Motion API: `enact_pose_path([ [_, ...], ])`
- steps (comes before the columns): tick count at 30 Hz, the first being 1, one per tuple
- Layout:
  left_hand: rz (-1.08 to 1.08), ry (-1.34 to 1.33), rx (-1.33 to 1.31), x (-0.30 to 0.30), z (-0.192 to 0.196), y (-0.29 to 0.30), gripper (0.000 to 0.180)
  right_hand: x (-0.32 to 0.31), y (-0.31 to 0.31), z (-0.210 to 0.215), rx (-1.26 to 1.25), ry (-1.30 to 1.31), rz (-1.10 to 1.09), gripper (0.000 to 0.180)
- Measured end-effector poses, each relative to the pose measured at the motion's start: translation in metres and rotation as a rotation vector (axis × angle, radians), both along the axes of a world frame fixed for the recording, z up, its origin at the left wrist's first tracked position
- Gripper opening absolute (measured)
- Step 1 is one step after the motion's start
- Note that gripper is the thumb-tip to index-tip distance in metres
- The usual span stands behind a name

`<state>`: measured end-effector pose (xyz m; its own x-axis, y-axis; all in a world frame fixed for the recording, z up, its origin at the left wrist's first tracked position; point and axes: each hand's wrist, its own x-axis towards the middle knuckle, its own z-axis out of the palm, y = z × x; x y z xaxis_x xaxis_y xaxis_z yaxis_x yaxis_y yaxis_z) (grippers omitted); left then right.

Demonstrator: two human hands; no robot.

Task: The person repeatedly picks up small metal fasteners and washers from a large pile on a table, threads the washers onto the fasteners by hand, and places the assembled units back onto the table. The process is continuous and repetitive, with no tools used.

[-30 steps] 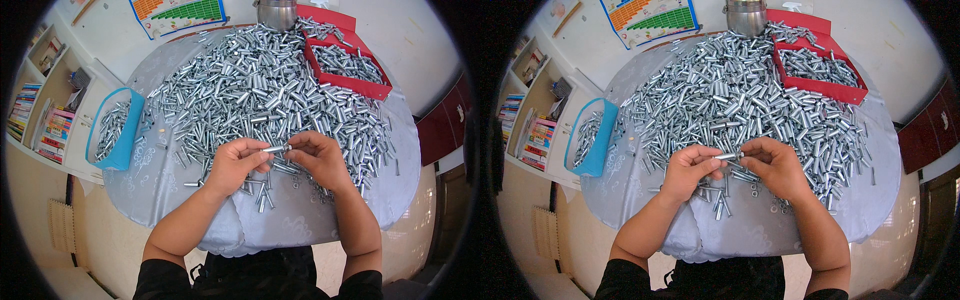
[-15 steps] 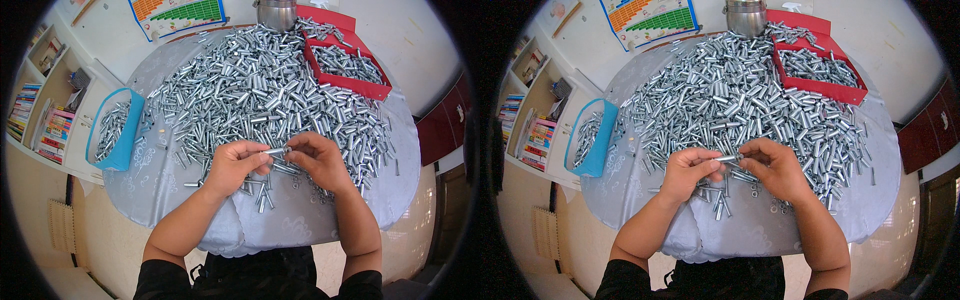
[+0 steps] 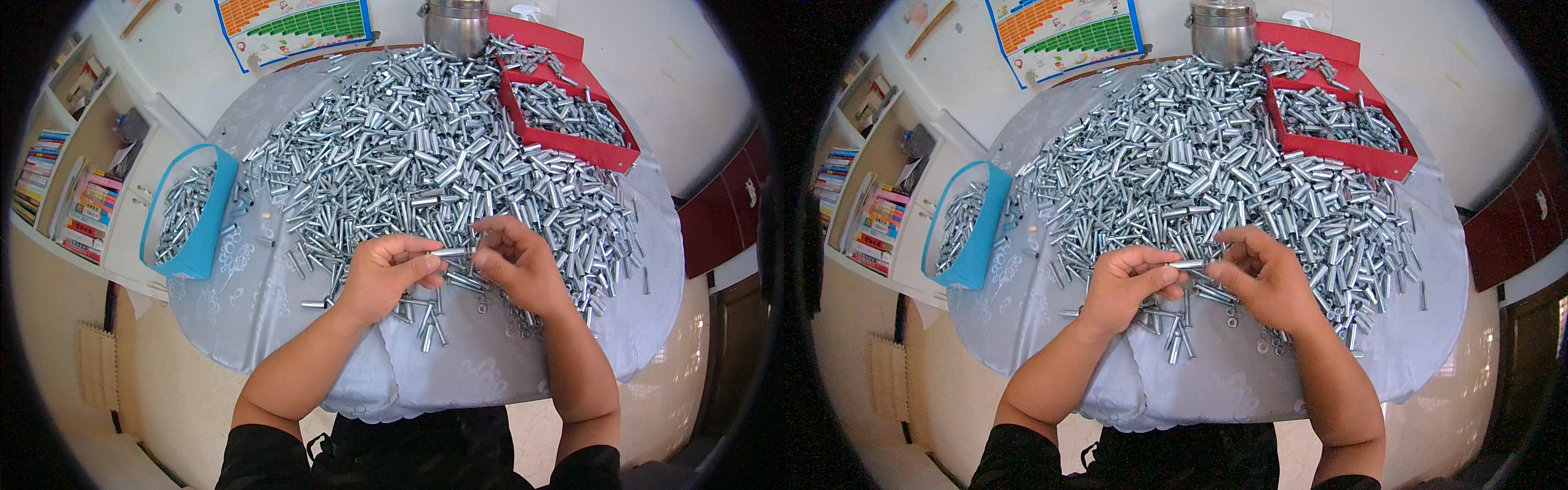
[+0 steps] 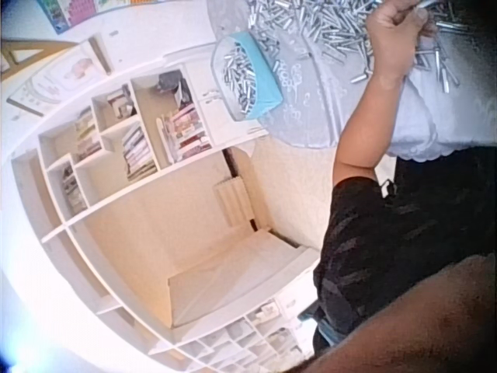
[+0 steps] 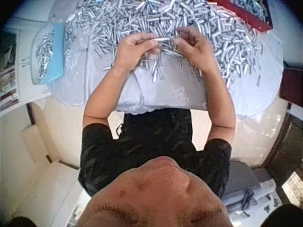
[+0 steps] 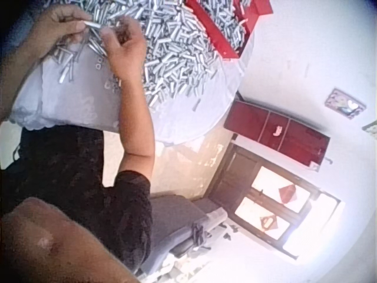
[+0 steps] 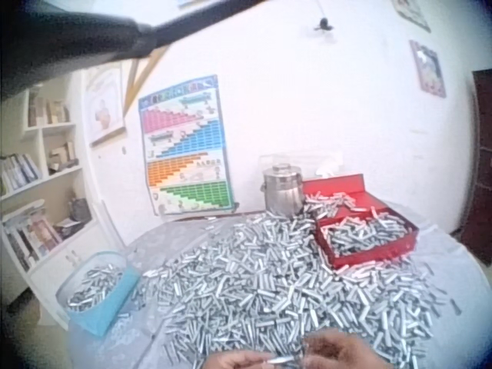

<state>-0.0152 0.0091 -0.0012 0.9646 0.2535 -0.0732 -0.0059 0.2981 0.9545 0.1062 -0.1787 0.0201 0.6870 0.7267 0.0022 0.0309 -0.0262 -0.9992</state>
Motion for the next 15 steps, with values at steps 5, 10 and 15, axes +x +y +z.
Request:
enact_pose_path([
  [5, 0.003, 0.004, -0.003, -0.001, -0.001, 0.000, 0.021, 0.006, -0.005, -0.003, -0.209, -0.090, 0.115, 0.036],
  [10, 0.005, 0.014, 0.002, 0.000, 0.000, -0.001, 0.021, -0.004, 0.002, 0.002, -0.001, -0.071, -0.001, 0.018],
  [15, 0.005, 0.011, 0.015, -0.001, -0.002, 0.000, 0.021, 0.010, -0.006, -0.005, -0.219, -0.159, 0.179, 0.025],
])
